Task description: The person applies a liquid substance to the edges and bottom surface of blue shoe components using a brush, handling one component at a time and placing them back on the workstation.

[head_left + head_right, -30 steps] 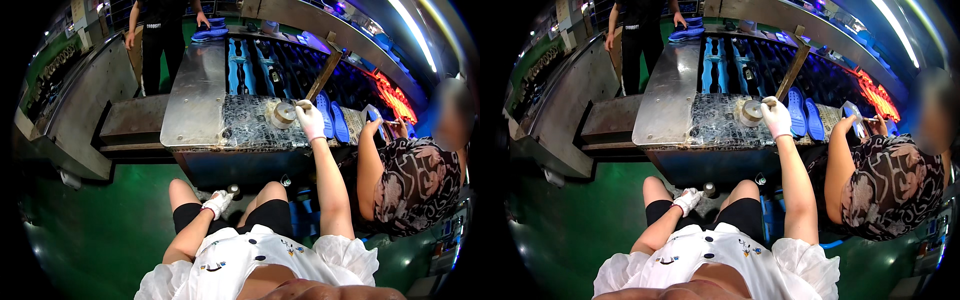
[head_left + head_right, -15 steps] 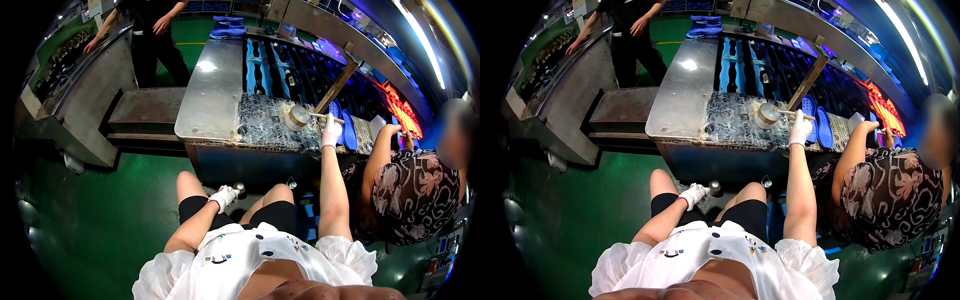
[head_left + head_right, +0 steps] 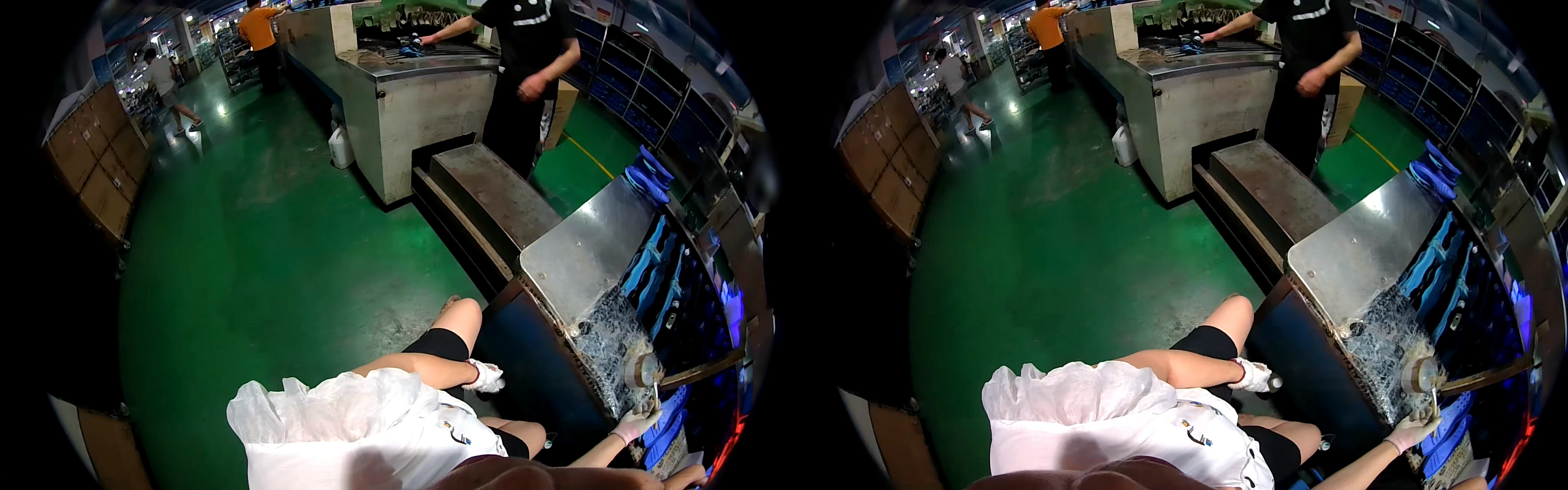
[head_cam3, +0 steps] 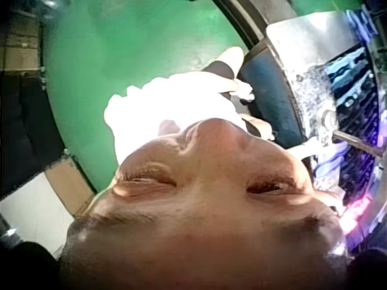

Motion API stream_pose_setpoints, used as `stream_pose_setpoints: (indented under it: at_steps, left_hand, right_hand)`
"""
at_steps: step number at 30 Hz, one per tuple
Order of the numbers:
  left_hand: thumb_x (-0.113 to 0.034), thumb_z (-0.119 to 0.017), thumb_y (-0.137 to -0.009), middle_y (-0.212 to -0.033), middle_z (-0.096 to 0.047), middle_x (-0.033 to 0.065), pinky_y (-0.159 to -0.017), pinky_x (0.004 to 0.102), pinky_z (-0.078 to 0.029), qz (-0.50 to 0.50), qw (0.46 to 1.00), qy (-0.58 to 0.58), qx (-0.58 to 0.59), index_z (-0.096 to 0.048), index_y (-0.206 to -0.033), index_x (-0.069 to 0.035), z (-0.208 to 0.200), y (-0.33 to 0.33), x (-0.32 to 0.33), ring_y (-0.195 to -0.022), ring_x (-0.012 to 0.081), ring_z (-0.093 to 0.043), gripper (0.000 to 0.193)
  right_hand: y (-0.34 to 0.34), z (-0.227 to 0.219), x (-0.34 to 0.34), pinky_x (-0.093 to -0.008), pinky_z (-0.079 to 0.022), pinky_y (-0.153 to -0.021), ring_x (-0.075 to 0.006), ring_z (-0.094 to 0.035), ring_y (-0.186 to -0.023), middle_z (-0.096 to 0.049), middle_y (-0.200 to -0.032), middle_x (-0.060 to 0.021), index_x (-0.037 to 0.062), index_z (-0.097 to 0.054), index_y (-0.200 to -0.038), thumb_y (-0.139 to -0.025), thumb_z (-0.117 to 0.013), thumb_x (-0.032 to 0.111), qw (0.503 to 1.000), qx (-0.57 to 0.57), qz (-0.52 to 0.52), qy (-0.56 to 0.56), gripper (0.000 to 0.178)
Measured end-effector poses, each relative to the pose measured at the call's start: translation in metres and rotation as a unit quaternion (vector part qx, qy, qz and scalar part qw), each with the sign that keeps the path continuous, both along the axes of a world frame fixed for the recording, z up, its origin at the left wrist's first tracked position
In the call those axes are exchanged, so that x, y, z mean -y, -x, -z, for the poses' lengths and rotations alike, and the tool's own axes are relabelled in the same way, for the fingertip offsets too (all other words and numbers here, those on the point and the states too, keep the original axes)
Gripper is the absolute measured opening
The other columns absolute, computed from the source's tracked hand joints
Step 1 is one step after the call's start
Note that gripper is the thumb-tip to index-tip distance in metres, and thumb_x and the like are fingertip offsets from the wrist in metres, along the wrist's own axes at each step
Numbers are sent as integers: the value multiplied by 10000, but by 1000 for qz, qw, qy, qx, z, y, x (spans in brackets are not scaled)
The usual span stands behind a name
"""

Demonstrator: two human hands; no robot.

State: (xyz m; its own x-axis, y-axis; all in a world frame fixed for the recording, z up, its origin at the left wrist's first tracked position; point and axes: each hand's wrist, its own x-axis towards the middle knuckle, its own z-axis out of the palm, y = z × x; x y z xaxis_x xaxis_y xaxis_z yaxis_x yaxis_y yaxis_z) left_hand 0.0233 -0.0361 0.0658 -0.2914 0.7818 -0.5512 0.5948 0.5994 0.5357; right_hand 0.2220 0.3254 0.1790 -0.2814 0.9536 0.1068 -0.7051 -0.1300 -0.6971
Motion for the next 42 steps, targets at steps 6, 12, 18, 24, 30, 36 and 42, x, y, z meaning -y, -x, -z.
stream_pose_setpoints:
  at_steps: [6, 12, 18, 24, 30, 36, 42]
  left_hand:
    - [-354, -495, -804, -824, -666, 137, -634, 405, -499, 11, 1000, 22, 6, -658, -892, -41, -29, 2, -6, -750, 283, -650, 363]
    - [-304, -509, -796, -799, -662, 144, -631, 409, -498, 24, 1000, -5, -3, -657, -894, -51, -23, -3, -11, -748, 287, -651, 309]
    - [-250, -559, -776, -843, -661, 138, -635, 418, -508, 40, 999, -15, 0, -637, -976, -57, 23, -13, -19, -772, 297, -652, 289]
    - [-298, -578, -787, -847, -659, 117, -665, 412, -496, 46, 999, -22, -8, -655, -931, -57, 16, -26, -35, -805, 287, -644, 291]
    - [-264, -559, -762, -737, -622, 115, -627, 379, -464, 184, 976, -119, -13, -660, -805, -136, 13, -31, -43, -667, 270, -603, 169]
    - [-168, -513, -801, -874, -591, 42, -680, 345, -485, 457, 858, -154, -178, -604, -964, -148, 18, -37, -44, -805, 194, -591, 188]
    - [-144, -535, -792, -875, -641, 125, -709, 346, -516, 416, 866, -239, -141, -641, -925, -87, 26, -32, -46, -861, 276, -635, 179]
  right_hand:
    - [0, 13, -25, -196, -330, -526, -86, -428, -637, -553, -849, -16, 24, -564, -1046, -939, -478, 316, 999, -20, -34, -8, 322]
    - [-13, 20, -32, -195, -345, -545, -93, -443, -672, -562, -884, -36, 2, -550, -1099, -944, -472, 318, 996, -40, -74, -33, 361]
    - [-5, 20, -22, -193, -334, -531, -91, -414, -651, -538, -883, -38, -5, -535, -1098, -944, -475, 296, 996, -49, -77, -8, 343]
    - [-12, 23, -34, -188, -321, -519, -90, -397, -641, -509, -871, -34, -6, -531, -1085, -944, -476, 282, 997, -45, -61, -35, 325]
    - [-9, 2, -16, -220, -370, -617, -115, -467, -743, -556, -1012, -50, 16, -530, -1122, -913, -523, 317, 999, -5, 31, 36, 366]
    - [3, -9, 4, -141, -286, -398, -46, -444, -573, -554, -827, 13, 119, -599, -897, -809, -601, 249, 995, 92, 6, 40, 156]
    - [15, -11, 10, -160, -267, -388, -46, -406, -522, -562, -783, 11, 141, -548, -880, -909, -515, 281, 995, 5, 35, 96, 147]
